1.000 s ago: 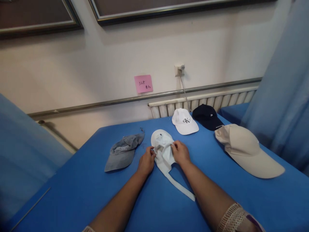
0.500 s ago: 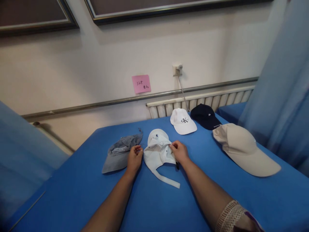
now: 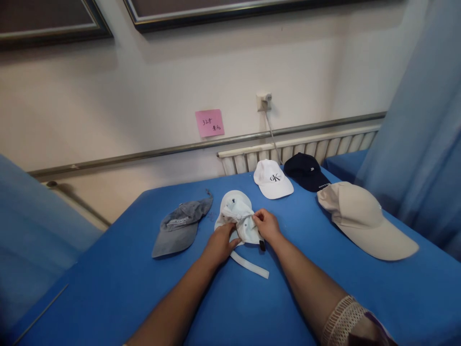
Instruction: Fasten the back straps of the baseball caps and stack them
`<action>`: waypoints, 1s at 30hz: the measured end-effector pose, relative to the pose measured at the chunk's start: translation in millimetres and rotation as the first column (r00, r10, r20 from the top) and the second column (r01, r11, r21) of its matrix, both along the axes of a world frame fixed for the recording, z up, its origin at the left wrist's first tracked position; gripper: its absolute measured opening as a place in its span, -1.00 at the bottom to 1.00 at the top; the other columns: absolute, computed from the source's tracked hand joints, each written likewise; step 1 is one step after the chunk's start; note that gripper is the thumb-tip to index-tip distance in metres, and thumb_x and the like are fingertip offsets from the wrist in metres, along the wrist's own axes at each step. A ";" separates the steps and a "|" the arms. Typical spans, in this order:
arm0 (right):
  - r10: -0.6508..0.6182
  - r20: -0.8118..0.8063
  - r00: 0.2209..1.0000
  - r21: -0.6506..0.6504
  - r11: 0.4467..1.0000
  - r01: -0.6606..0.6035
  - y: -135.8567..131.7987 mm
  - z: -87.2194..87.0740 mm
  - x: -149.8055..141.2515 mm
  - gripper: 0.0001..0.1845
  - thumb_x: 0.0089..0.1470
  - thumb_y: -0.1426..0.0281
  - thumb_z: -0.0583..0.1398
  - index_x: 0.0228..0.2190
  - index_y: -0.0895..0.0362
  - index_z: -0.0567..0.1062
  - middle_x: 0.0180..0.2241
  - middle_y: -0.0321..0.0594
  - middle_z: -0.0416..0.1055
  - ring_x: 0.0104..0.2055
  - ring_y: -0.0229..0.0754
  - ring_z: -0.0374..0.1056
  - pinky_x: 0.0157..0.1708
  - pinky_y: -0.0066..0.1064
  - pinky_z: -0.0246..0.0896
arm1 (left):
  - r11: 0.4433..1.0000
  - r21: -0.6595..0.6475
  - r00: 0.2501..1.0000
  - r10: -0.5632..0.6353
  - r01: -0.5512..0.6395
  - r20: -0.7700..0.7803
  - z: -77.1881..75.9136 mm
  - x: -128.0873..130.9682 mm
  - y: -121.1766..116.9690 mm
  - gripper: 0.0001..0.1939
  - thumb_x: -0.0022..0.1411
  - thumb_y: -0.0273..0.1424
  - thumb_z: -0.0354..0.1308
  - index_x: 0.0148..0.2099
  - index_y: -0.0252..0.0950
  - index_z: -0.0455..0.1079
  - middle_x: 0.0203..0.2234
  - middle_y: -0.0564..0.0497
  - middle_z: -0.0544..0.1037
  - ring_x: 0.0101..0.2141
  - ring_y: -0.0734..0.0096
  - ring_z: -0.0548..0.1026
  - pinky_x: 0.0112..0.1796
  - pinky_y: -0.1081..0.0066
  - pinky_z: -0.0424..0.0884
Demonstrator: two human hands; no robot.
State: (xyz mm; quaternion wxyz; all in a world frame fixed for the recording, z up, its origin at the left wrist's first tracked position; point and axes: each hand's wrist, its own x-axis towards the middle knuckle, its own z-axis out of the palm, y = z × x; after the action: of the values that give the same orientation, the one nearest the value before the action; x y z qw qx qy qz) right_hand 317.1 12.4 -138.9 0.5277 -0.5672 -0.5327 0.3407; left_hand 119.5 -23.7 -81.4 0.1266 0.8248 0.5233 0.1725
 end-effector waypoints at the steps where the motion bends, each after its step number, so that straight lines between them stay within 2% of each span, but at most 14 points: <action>1: -0.002 0.005 1.000 0.000 1.000 0.002 0.3 -0.7 0.1 -0.74 -0.08 0.17 0.17 -0.49 0.12 0.46 -0.54 -0.28 0.44 -0.48 -0.21 0.32 -0.42 -0.40 0.21 | 0.999 -0.028 0.999 0.025 -0.026 -0.038 1.8 1.6 0.8 -0.61 0.12 -0.37 0.21 0.02 -0.28 0.35 -0.10 -0.16 0.52 -0.09 0.12 0.46 -0.09 0.27 0.32; 5: -0.008 0.028 1.000 -0.004 1.000 0.009 0.5 -3.0 0.0 -0.72 -0.07 0.15 0.16 -0.49 0.12 0.45 -0.55 -0.30 0.43 -0.48 -0.21 0.32 -0.43 -0.42 0.20 | 0.984 -0.116 0.976 0.111 -0.135 -0.189 7.3 7.6 0.1 -0.66 0.20 -0.45 0.06 0.04 -0.25 0.33 -0.14 -0.13 0.55 -0.11 0.17 0.49 -0.14 0.34 0.31; 8: -0.008 0.046 0.999 -0.005 1.000 0.008 -0.9 -2.3 0.2 -0.72 -0.06 0.15 0.14 -0.49 0.12 0.44 -0.54 -0.29 0.43 -0.48 -0.21 0.32 -0.44 -0.42 0.19 | 0.979 -0.120 0.969 0.136 -0.163 -0.208 5.5 8.3 -3.8 -0.69 0.26 -0.45 -0.03 0.04 -0.24 0.30 -0.14 -0.12 0.55 -0.11 0.17 0.49 -0.14 0.35 0.30; 12: -0.031 0.087 0.996 -0.001 1.000 0.031 -2.7 1.8 1.1 -0.75 -0.05 0.19 0.12 -0.51 0.11 0.43 -0.55 -0.29 0.42 -0.49 -0.20 0.31 -0.45 -0.41 0.16 | 0.974 -0.070 0.976 0.211 -0.214 -0.046 3.8 -1.6 -6.1 -0.72 0.31 -0.42 -0.10 0.04 -0.23 0.27 -0.10 -0.13 0.52 -0.14 0.19 0.49 -0.17 0.35 0.32; 16: -0.035 0.114 0.993 0.009 0.999 0.034 -3.9 6.8 0.1 -0.78 -0.03 0.21 0.12 -0.52 0.10 0.41 -0.56 -0.29 0.40 -0.50 -0.21 0.29 -0.45 -0.41 0.14 | 0.953 0.022 0.939 0.295 -0.303 0.175 6.8 -21.4 1.7 -0.75 0.30 -0.43 -0.09 -0.01 -0.30 0.27 -0.13 -0.15 0.51 -0.16 0.21 0.49 -0.16 0.32 0.34; 19: -0.010 0.119 0.993 0.023 1.000 0.007 -7.6 12.9 -2.2 -0.79 -0.03 0.22 0.14 -0.51 0.10 0.41 -0.56 -0.31 0.40 -0.49 -0.23 0.29 -0.45 -0.43 0.15 | 0.943 0.011 0.924 0.325 -0.333 0.202 6.5 -33.7 9.8 -0.78 0.26 -0.46 -0.04 -0.06 -0.32 0.30 -0.21 -0.13 0.53 -0.18 0.20 0.50 -0.17 0.28 0.36; 22: 0.083 0.130 0.988 0.040 0.995 -0.089 -16.6 23.8 -5.1 -0.81 0.00 0.24 0.15 -0.49 0.10 0.41 -0.58 -0.35 0.37 -0.53 -0.27 0.26 -0.49 -0.47 0.13 | 0.948 0.020 0.936 0.310 -0.318 0.169 4.5 -38.8 11.7 -0.80 0.24 -0.46 -0.02 -0.11 -0.31 0.35 -0.25 -0.12 0.54 -0.21 0.18 0.51 -0.19 0.26 0.38; 24: 0.215 0.163 0.963 0.051 0.973 -0.226 -25.7 32.9 -7.1 -0.80 0.02 0.24 0.16 -0.49 0.11 0.40 -0.57 -0.36 0.36 -0.54 -0.30 0.23 -0.50 -0.49 0.10 | 0.956 0.066 0.947 0.270 -0.285 0.173 3.7 -38.8 6.7 -0.81 0.25 -0.44 -0.02 -0.12 -0.30 0.36 -0.25 -0.12 0.53 -0.21 0.18 0.51 -0.19 0.24 0.38; 27: 0.436 0.300 0.848 -0.023 0.892 -0.451 -40.8 45.5 -9.5 -0.74 -0.03 0.18 0.24 -0.46 0.11 0.39 -0.53 -0.36 0.37 -0.52 -0.31 0.23 -0.51 -0.50 0.06 | 0.977 0.091 0.962 0.172 -0.194 0.212 3.8 -35.7 -9.9 -0.79 0.24 -0.40 0.02 -0.09 -0.30 0.37 -0.23 -0.12 0.53 -0.21 0.21 0.49 -0.16 0.24 0.38; 30: 0.532 0.485 0.694 -0.126 0.828 -0.547 -52.7 53.7 -10.7 -0.55 -0.23 0.11 0.37 -0.36 0.11 0.41 -0.41 -0.31 0.40 -0.45 -0.27 0.24 -0.49 -0.48 0.03 | 0.998 0.048 0.970 0.023 -0.035 0.240 5.3 -30.5 -29.0 -0.77 0.20 -0.38 0.09 -0.08 -0.27 0.38 -0.22 -0.08 0.52 -0.19 0.24 0.47 -0.13 0.26 0.37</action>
State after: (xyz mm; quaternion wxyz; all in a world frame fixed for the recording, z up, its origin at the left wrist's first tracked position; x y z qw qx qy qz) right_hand 306.4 -40.3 -85.2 0.2558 -0.4467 -0.7978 0.3139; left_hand 89.0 -52.6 -76.1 0.1648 0.7932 0.5116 0.2860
